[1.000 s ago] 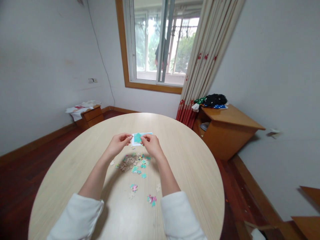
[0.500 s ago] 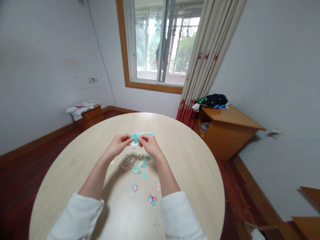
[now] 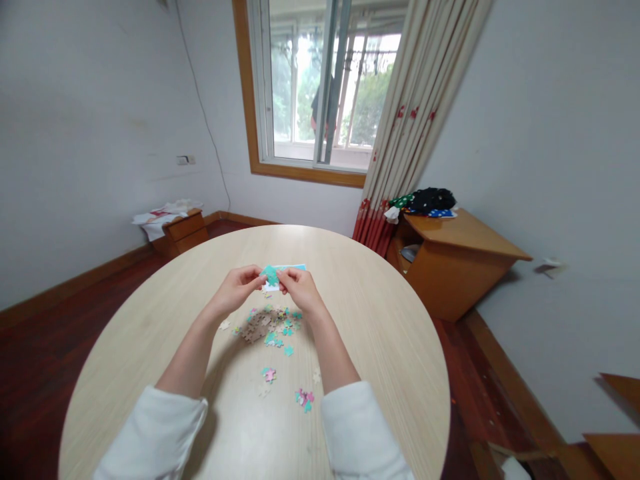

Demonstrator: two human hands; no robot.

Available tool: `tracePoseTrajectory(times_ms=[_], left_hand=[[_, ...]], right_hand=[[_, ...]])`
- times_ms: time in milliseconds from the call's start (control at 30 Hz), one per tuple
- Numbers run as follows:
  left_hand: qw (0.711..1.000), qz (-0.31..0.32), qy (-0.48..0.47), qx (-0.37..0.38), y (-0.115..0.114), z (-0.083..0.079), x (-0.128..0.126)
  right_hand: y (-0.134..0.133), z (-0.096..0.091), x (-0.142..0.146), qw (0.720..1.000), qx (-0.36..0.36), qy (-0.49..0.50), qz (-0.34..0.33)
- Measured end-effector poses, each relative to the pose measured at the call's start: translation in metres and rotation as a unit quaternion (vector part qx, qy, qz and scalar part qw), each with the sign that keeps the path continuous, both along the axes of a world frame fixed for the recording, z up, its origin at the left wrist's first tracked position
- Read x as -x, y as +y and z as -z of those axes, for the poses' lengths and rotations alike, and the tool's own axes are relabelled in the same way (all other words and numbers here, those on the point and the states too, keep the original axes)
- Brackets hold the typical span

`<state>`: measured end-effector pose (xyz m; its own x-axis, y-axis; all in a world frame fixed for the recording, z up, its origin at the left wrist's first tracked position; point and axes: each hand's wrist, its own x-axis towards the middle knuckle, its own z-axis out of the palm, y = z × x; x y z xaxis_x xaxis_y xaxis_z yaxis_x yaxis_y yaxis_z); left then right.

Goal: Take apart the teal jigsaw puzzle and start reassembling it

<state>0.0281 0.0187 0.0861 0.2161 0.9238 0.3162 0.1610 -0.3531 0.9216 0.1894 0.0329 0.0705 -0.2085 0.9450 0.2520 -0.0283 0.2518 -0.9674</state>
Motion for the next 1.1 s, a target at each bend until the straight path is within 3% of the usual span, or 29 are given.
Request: tracePoseTrajectory(times_ms=[233,400,600,733,900,1100], left_hand=[[1.0,-0.004,0.016,0.017,0.0,-0.001,-0.001],[1.0,-0.012,0.014,0.023,0.002,0.0,0.001],[0.999,-0.019,-0.001,0.036,0.003,0.0,0.001],[0.999,-0.018,-0.007,0.033,0.001,-0.001,0.001],[1.0,0.006,0.009,0.023,0.0,-0.002,0.002],[0.999,-0.01,0.045,0.007,0.003,0.002,0.003]], right_hand=[[-0.004,-0.003,0.005,0.993,-0.083,-0.033,0.075],[-0.012,-0.004,0.008,0.965,-0.183,-0.121,0.144],[-0.014,-0.004,0.006,0.938,-0.258,-0.17,0.155],[-0.011,-0.001,0.008,0.952,-0.211,-0.153,0.163],[-0.004,0.001,0.01,0.988,-0.102,-0.022,0.117],[-0.006,-0.006,0.007,0.995,-0.03,0.042,0.088]])
